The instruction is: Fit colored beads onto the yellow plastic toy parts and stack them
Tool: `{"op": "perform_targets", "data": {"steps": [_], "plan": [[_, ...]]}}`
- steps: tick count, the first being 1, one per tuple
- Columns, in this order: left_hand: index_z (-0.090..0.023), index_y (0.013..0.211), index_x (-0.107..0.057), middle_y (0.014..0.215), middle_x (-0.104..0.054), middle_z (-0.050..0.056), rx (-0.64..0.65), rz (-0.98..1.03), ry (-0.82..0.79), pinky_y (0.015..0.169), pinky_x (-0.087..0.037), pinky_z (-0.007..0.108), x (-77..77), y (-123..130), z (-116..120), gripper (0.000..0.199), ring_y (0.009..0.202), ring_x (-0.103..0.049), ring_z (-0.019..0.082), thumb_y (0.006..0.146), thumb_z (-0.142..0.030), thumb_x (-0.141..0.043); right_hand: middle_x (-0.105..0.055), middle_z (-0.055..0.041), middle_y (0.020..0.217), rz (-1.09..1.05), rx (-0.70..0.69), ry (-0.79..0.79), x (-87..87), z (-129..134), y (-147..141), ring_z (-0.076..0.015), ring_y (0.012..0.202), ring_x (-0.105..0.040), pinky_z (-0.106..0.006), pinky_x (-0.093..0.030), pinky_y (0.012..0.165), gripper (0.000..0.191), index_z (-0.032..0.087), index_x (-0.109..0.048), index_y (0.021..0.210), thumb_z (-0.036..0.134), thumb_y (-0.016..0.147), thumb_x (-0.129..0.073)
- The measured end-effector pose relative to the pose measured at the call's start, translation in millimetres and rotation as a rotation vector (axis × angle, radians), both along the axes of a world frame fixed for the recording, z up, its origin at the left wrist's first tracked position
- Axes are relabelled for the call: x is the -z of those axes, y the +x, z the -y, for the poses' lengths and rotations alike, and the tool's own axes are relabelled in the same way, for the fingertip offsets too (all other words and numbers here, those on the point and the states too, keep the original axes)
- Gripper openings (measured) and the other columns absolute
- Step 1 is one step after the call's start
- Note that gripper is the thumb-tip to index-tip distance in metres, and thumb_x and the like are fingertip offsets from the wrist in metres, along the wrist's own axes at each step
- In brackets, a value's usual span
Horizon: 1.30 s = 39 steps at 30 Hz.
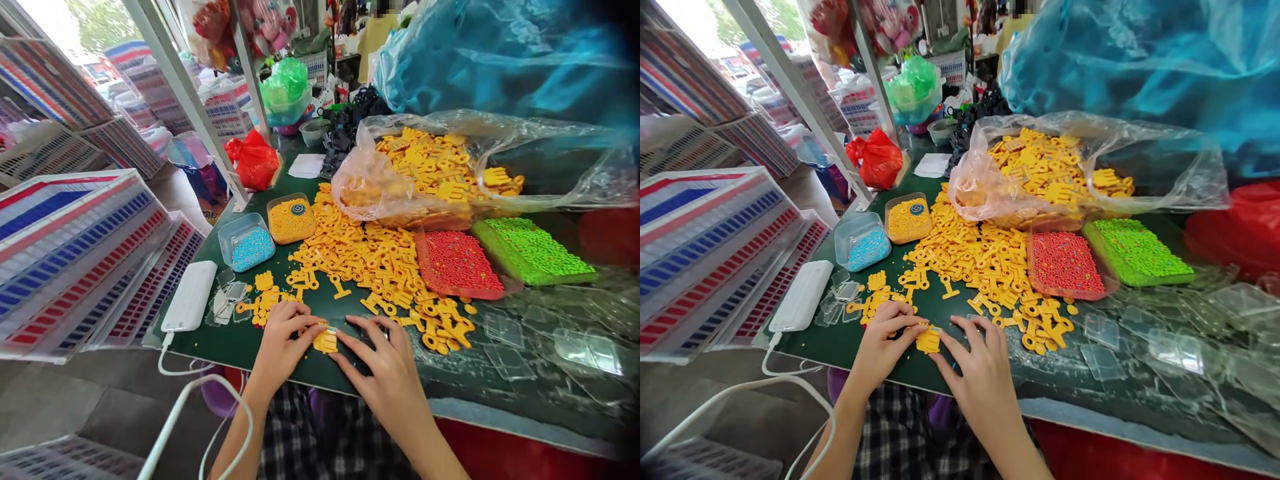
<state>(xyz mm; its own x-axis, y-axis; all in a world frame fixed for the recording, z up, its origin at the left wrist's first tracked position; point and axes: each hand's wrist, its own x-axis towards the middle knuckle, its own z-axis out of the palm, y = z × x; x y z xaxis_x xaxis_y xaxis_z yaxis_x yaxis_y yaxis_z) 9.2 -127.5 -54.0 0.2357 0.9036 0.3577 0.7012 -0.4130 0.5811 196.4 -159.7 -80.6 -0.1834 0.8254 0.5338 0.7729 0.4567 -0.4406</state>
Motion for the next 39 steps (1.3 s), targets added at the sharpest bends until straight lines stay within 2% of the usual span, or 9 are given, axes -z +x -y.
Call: {"op": "perform_targets", "data": {"steps": [5,11,18,24,29,39], "plan": [[-0.024,0.084,-0.076,0.079,-0.064,0.003,0.126,-0.113,0.02,0.074,-0.045,0.034,-0.8,2.6,-0.6,0.023,0.077,-0.056,0.017,0.094,-0.034,-0.058,-0.069,-0.004,0.11,0.005,-0.002,-0.011,-4.1,0.1,-0.4,-0.0247,0.101,-0.051,-0.041,-0.045,0.087,0.013,0.026,-0.073,0.095,0.034,0.088,-0.065],[-0.028,0.089,-0.078,0.083,-0.066,0.003,0.184,-0.161,0.008,0.077,-0.044,0.034,0.4,1.9,-1.3,0.02,0.08,-0.055,0.018,0.093,-0.033,-0.059,-0.069,-0.0044,0.111,0.0,-0.033,-0.03,-4.0,-0.1,0.1,-0.0243,0.101,-0.05,-0.04,-0.048,0.087,0.013,0.026,-0.074,0.096,0.03,0.087,-0.067],[-0.034,0.096,-0.078,0.095,-0.068,0.004,0.154,-0.107,-0.102,0.078,-0.046,0.036,-0.9,-2.4,-2.2,0.017,0.085,-0.054,0.02,0.091,-0.036,-0.062,-0.07,-0.0059,0.111,-0.003,-0.037,-0.037,-4.7,0.1,-0.5,-0.0251,0.102,-0.051,-0.042,-0.049,0.087,0.014,0.024,-0.074,0.098,0.03,0.088,-0.065],[-0.029,0.092,-0.078,0.088,-0.067,0.005,0.053,0.104,-0.169,0.079,-0.05,0.036,-2.1,-4.6,-2.6,0.02,0.087,-0.058,0.02,0.091,-0.039,-0.061,-0.07,-0.0063,0.111,0.004,-0.025,-0.047,-4.6,0.4,-0.5,-0.0253,0.102,-0.05,-0.042,-0.05,0.087,0.014,0.024,-0.074,0.096,0.031,0.088,-0.065],[-0.03,0.086,-0.079,0.089,-0.068,0.005,0.1,0.022,-0.12,0.076,-0.048,0.036,-1.5,-3.2,-0.8,0.019,0.083,-0.056,0.02,0.09,-0.04,-0.063,-0.069,-0.0052,0.112,-0.006,-0.033,-0.049,-4.7,0.5,-0.7,-0.0254,0.102,-0.05,-0.042,-0.049,0.088,0.014,0.024,-0.074,0.097,0.03,0.089,-0.063],[-0.03,0.08,-0.077,0.091,-0.069,0.003,0.185,-0.087,-0.094,0.081,-0.044,0.037,-2.2,-2.4,-1.9,0.015,0.087,-0.056,0.02,0.088,-0.037,-0.067,-0.069,-0.0038,0.113,-0.014,-0.036,-0.071,-5.5,0.8,-0.5,-0.0261,0.102,-0.051,-0.042,-0.049,0.088,0.016,0.025,-0.073,0.1,0.031,0.091,-0.061]]}}
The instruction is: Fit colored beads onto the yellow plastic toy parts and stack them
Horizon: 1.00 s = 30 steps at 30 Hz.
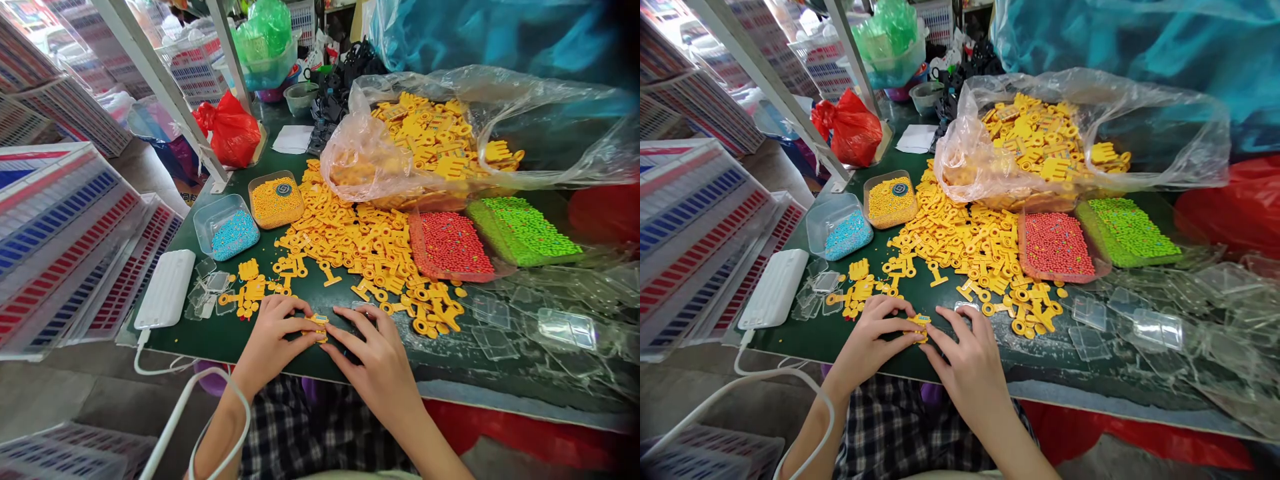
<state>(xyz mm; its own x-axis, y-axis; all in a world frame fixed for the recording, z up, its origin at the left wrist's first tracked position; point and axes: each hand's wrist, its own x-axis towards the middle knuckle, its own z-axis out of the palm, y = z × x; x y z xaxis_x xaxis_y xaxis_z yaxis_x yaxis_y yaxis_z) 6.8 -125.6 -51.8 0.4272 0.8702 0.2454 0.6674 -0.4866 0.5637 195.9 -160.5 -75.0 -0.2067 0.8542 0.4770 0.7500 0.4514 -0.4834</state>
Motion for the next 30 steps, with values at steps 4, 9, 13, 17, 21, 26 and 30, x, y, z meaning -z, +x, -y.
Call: {"op": "perform_targets", "data": {"steps": [4,9,13,17,21,26,30], "plan": [[-0.027,0.082,-0.077,0.088,-0.068,0.004,-0.055,0.09,0.023,0.078,-0.047,0.035,-1.9,-0.4,1.6,0.019,0.085,-0.058,0.019,0.09,-0.038,-0.063,-0.066,-0.0077,0.117,0.02,0.012,-0.019,1.5,-0.4,-0.9,-0.0268,0.106,-0.05,-0.044,-0.048,0.091,0.027,0.022,-0.07,0.111,0.037,0.091,-0.061],[-0.025,0.088,-0.076,0.087,-0.069,0.003,-0.19,0.051,0.186,0.082,-0.048,0.036,-26.7,-8.5,-34.5,0.019,0.085,-0.061,0.019,0.092,-0.036,-0.06,-0.062,-0.0111,0.123,0.099,0.032,-0.026,2.9,-1.3,-3.3,-0.0284,0.11,-0.05,-0.047,-0.047,0.093,0.034,0.022,-0.067,0.119,0.039,0.091,-0.059],[-0.024,0.093,-0.075,0.098,-0.071,0.004,-0.424,-0.078,0.375,0.091,-0.044,0.042,-52.7,-20.8,-108.3,0.022,0.096,-0.06,0.024,0.092,-0.039,-0.058,-0.061,-0.0114,0.122,0.104,0.026,-0.029,2.9,-1.7,-3.9,-0.0293,0.11,-0.049,-0.048,-0.047,0.093,0.03,0.023,-0.068,0.115,0.039,0.09,-0.06],[-0.02,0.113,-0.068,0.116,-0.067,0.01,-0.468,-0.192,0.271,0.097,-0.041,0.048,-55.5,-21.8,-143.6,0.029,0.112,-0.056,0.03,0.09,-0.036,-0.06,-0.061,-0.0117,0.122,0.059,0.023,-0.026,2.2,-1.6,-3.9,-0.029,0.109,-0.049,-0.049,-0.047,0.094,0.028,0.022,-0.068,0.112,0.037,0.091,-0.059],[-0.022,0.1,-0.068,0.111,-0.067,0.006,-0.149,-0.081,0.204,0.099,-0.042,0.041,-39.7,-3.2,-91.9,0.018,0.11,-0.058,0.023,0.092,-0.035,-0.059,-0.061,-0.0118,0.121,0.037,0.024,-0.027,1.0,-1.5,-4.0,-0.0286,0.11,-0.049,-0.049,-0.046,0.094,0.027,0.021,-0.068,0.112,0.037,0.092,-0.058],[-0.022,0.075,-0.067,0.096,-0.064,0.003,0.033,-0.095,0.007,0.087,-0.043,0.036,-21.0,10.3,-20.7,0.024,0.094,-0.057,0.02,0.089,-0.042,-0.064,-0.061,-0.0108,0.122,0.028,0.023,-0.088,-2.2,-2.0,-3.7,-0.0283,0.11,-0.049,-0.047,-0.046,0.093,0.03,0.022,-0.068,0.114,0.04,0.093,-0.057],[-0.023,0.072,-0.068,0.094,-0.063,0.003,0.033,-0.147,-0.038,0.084,-0.04,0.037,-15.0,12.2,-13.3,0.028,0.089,-0.054,0.019,0.09,-0.043,-0.062,-0.062,-0.0108,0.122,0.044,0.027,-0.107,-3.1,-2.8,-3.4,-0.0282,0.11,-0.049,-0.047,-0.045,0.093,0.03,0.022,-0.069,0.112,0.041,0.094,-0.054]]}}
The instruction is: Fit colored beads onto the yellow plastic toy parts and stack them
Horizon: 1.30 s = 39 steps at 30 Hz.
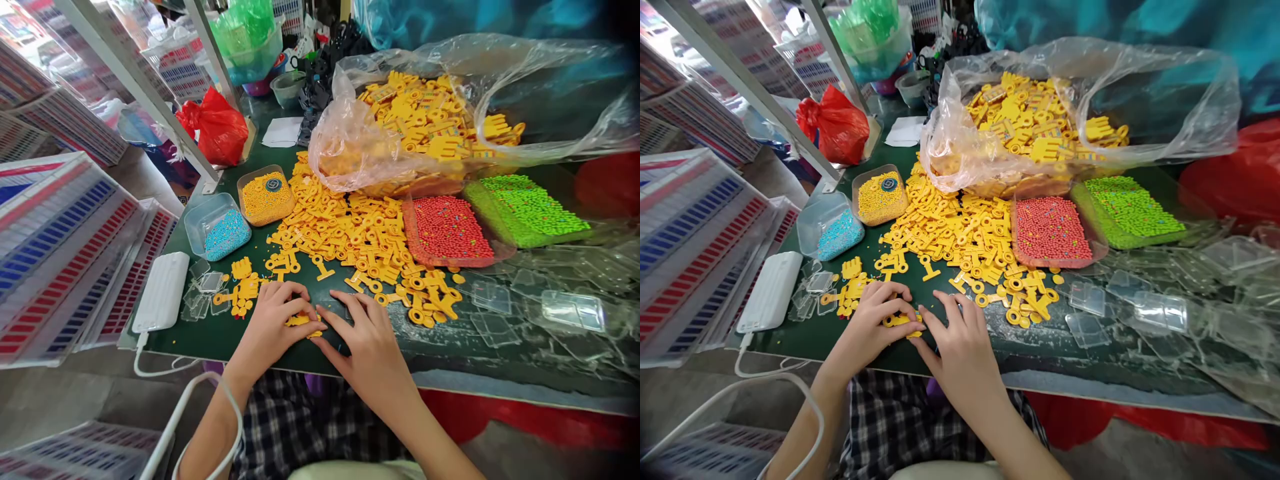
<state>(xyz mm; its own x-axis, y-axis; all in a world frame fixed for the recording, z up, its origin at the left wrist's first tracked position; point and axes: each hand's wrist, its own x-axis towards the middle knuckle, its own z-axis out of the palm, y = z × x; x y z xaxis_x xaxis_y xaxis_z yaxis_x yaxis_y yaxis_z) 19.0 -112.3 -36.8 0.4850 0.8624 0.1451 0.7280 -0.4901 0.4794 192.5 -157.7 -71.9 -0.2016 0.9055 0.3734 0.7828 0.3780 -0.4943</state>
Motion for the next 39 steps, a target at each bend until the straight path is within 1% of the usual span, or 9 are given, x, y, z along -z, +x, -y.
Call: {"op": "perform_targets", "data": {"steps": [7,13,17,21,24,27,33,36,39], "plan": [[-0.023,0.072,-0.069,0.095,-0.062,0.003,-0.042,-0.039,-0.02,0.086,-0.039,0.038,2.0,-3.3,-0.6,0.026,0.092,-0.054,0.021,0.088,-0.044,-0.065,-0.063,-0.0106,0.121,0.002,-0.003,0.016,1.0,-0.7,0.1,-0.0277,0.109,-0.049,-0.045,-0.045,0.092,0.029,0.022,-0.07,0.109,0.041,0.094,-0.053],[-0.026,0.074,-0.071,0.096,-0.062,0.002,-0.093,-0.059,-0.041,0.089,-0.038,0.04,-2.1,-12.1,0.9,0.022,0.094,-0.055,0.022,0.087,-0.043,-0.066,-0.063,-0.01,0.121,0.006,-0.001,0.015,0.0,-0.8,0.4,-0.0279,0.109,-0.05,-0.044,-0.045,0.092,0.029,0.022,-0.07,0.112,0.039,0.092,-0.057],[-0.027,0.076,-0.072,0.095,-0.062,0.002,-0.068,-0.063,-0.024,0.088,-0.038,0.04,-4.1,-16.7,0.5,0.015,0.093,-0.055,0.021,0.085,-0.039,-0.07,-0.063,-0.0101,0.121,0.013,-0.003,0.008,-0.4,-0.9,0.4,-0.0281,0.109,-0.049,-0.044,-0.045,0.091,0.028,0.022,-0.07,0.112,0.038,0.092,-0.058],[-0.028,0.078,-0.073,0.097,-0.064,0.001,-0.032,-0.101,0.046,0.087,-0.037,0.039,-6.4,-16.6,4.1,0.014,0.093,-0.055,0.02,0.089,-0.032,-0.066,-0.063,-0.0098,0.121,0.024,0.0,0.012,-0.3,-0.8,0.4,-0.0283,0.108,-0.049,-0.044,-0.045,0.09,0.028,0.022,-0.07,0.112,0.038,0.091,-0.059],[-0.028,0.076,-0.073,0.095,-0.067,0.001,-0.018,-0.182,0.126,0.091,-0.034,0.042,-11.1,-14.2,7.9,0.019,0.09,-0.055,0.019,0.092,-0.031,-0.061,-0.064,-0.0096,0.121,0.027,-0.001,0.009,-0.1,-0.8,0.7,-0.0283,0.108,-0.049,-0.044,-0.045,0.09,0.028,0.023,-0.07,0.112,0.038,0.09,-0.06],[-0.027,0.077,-0.071,0.093,-0.068,0.0,0.038,-0.289,0.189,0.093,-0.034,0.043,-17.3,-10.0,10.9,0.025,0.088,-0.055,0.019,0.095,-0.03,-0.054,-0.063,-0.0101,0.121,0.029,-0.007,0.004,-0.5,-0.9,0.9,-0.0279,0.108,-0.049,-0.044,-0.045,0.09,0.029,0.022,-0.07,0.112,0.038,0.091,-0.059],[-0.019,0.083,-0.065,0.093,-0.068,0.006,0.16,-0.483,0.288,0.084,-0.041,0.04,-20.7,-0.4,13.5,0.023,0.086,-0.055,0.023,0.096,-0.019,-0.045,-0.063,-0.0102,0.123,0.033,-0.006,-0.012,-1.3,-0.5,0.7,-0.0275,0.109,-0.05,-0.045,-0.045,0.091,0.029,0.023,-0.07,0.113,0.039,0.093,-0.054],[-0.019,0.086,-0.062,0.096,-0.067,0.008,0.163,-0.48,0.261,0.082,-0.043,0.039,-17.7,-1.0,14.4,0.019,0.087,-0.056,0.024,0.095,-0.017,-0.045,-0.063,-0.01,0.122,0.038,-0.001,0.004,-0.4,-0.5,0.5,-0.0274,0.109,-0.05,-0.045,-0.045,0.092,0.029,0.024,-0.07,0.112,0.039,0.093,-0.055],[-0.02,0.087,-0.055,0.098,-0.067,0.007,0.112,-0.36,0.2,0.082,-0.047,0.038,-15.3,-7.0,17.7,0.019,0.091,-0.058,0.023,0.097,-0.017,-0.04,-0.064,-0.0098,0.121,0.033,0.001,0.016,0.9,-0.6,0.5,-0.0278,0.109,-0.05,-0.044,-0.044,0.092,0.029,0.023,-0.07,0.111,0.04,0.093,-0.056]]}}
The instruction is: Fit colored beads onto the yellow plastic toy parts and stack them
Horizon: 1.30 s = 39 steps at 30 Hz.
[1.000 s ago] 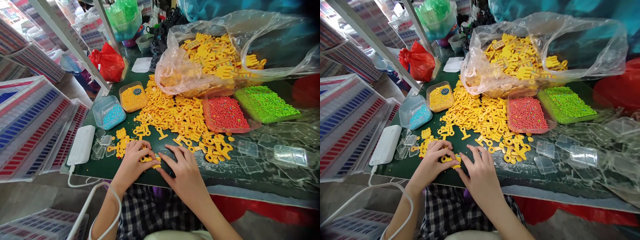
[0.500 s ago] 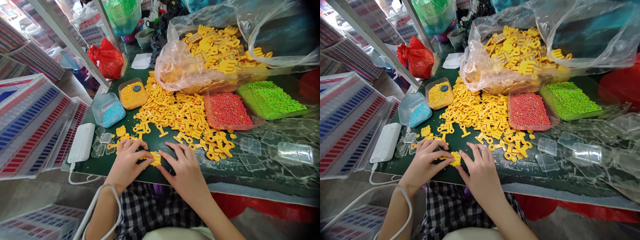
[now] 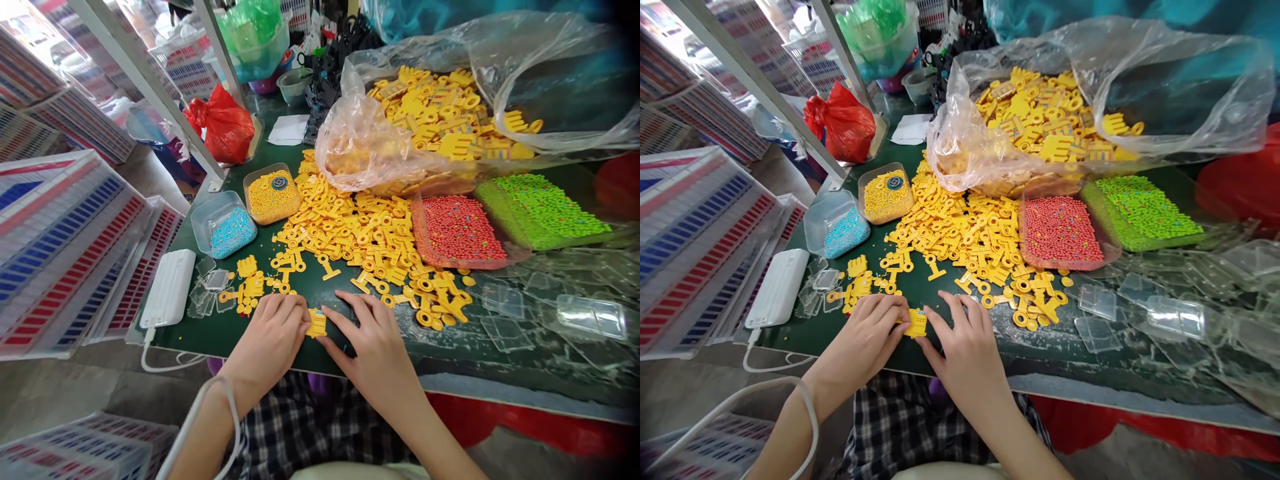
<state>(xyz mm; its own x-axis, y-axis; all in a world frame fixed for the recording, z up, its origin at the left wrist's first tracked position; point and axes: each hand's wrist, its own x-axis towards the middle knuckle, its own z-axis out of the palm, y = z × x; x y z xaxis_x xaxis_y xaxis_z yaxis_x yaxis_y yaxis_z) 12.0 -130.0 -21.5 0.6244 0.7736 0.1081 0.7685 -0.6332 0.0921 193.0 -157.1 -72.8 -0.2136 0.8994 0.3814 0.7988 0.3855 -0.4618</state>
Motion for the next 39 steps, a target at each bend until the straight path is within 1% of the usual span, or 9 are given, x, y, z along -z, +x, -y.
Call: {"op": "perform_targets", "data": {"steps": [6,11,14,17,22,25,30,34,39], "plan": [[-0.023,0.097,-0.044,0.104,-0.071,0.005,-0.135,0.439,-0.019,0.086,-0.051,0.033,17.2,-14.2,19.8,0.012,0.099,-0.062,0.018,0.098,-0.013,-0.038,-0.064,-0.0089,0.121,-0.009,-0.001,0.013,1.2,0.2,-0.8,-0.0274,0.109,-0.051,-0.044,-0.044,0.093,0.028,0.023,-0.07,0.11,0.039,0.093,-0.055],[-0.024,0.106,-0.046,0.106,-0.074,0.007,-0.14,0.525,0.048,0.092,-0.049,0.04,45.6,-14.2,38.0,0.017,0.103,-0.064,0.02,0.097,-0.012,-0.039,-0.064,-0.0086,0.122,0.01,0.009,0.011,1.5,-0.2,-1.6,-0.0265,0.108,-0.052,-0.044,-0.045,0.091,0.027,0.026,-0.069,0.112,0.039,0.092,-0.057],[-0.024,0.105,-0.048,0.105,-0.073,0.007,-0.125,0.533,0.063,0.092,-0.048,0.04,44.3,-13.7,30.4,0.016,0.103,-0.063,0.021,0.096,-0.013,-0.04,-0.064,-0.0079,0.121,0.012,0.008,0.021,1.6,-0.9,-1.2,-0.026,0.107,-0.053,-0.043,-0.046,0.091,0.026,0.026,-0.069,0.111,0.039,0.091,-0.058],[-0.023,0.099,-0.049,0.103,-0.071,0.007,-0.173,0.542,0.103,0.09,-0.048,0.038,22.8,-15.1,-6.7,0.012,0.103,-0.062,0.021,0.097,-0.017,-0.039,-0.065,-0.0076,0.12,0.014,0.013,0.03,1.8,-1.2,-0.3,-0.0255,0.107,-0.054,-0.043,-0.047,0.09,0.026,0.026,-0.069,0.11,0.04,0.089,-0.061],[-0.019,0.094,-0.051,0.098,-0.067,0.013,-0.402,0.282,0.16,0.09,-0.047,0.042,-22.0,-20.1,-116.8,0.025,0.098,-0.061,0.026,0.098,-0.031,-0.03,-0.064,-0.0072,0.119,0.003,0.017,0.061,3.0,-0.4,-1.3,-0.0244,0.106,-0.055,-0.042,-0.048,0.091,0.027,0.026,-0.068,0.111,0.038,0.087,-0.064],[-0.017,0.091,-0.054,0.098,-0.066,0.018,-0.508,0.106,0.205,0.09,-0.044,0.052,-31.1,-23.6,-172.0,0.029,0.101,-0.058,0.034,0.095,-0.031,-0.029,-0.066,-0.006,0.117,-0.082,0.06,0.068,3.0,0.2,-4.4,-0.0238,0.105,-0.056,-0.042,-0.049,0.091,0.027,0.026,-0.069,0.108,0.04,0.085,-0.067],[-0.016,0.085,-0.058,0.096,-0.068,0.022,-0.619,-0.164,0.288,0.085,-0.044,0.054,-32.7,-18.4,-200.3,0.03,0.101,-0.058,0.04,0.093,-0.036,-0.037,-0.067,-0.0043,0.115,-0.119,0.089,0.073,0.2,0.4,-5.0,-0.0241,0.105,-0.058,-0.042,-0.05,0.091,0.028,0.028,-0.068,0.108,0.044,0.085,-0.067],[-0.021,0.082,-0.059,0.085,-0.07,0.008,-0.39,0.083,0.334,0.075,-0.047,0.037,-43.3,25.4,-179.6,0.03,0.084,-0.063,0.026,0.093,-0.043,-0.042,-0.065,-0.0046,0.12,-0.083,0.061,0.031,-1.0,0.1,-2.2,-0.0246,0.107,-0.057,-0.043,-0.048,0.094,0.032,0.028,-0.066,0.112,0.047,0.086,-0.065],[-0.022,0.092,-0.065,0.086,-0.073,0.002,0.296,0.184,0.012,0.074,-0.048,0.029,-47.0,126.0,-148.1,0.025,0.079,-0.066,0.016,0.096,-0.035,-0.045,-0.063,-0.0051,0.124,-0.044,0.03,-0.046,-1.2,-0.9,-1.6,-0.0249,0.111,-0.055,-0.043,-0.047,0.096,0.036,0.029,-0.064,0.116,0.048,0.086,-0.064]]}}
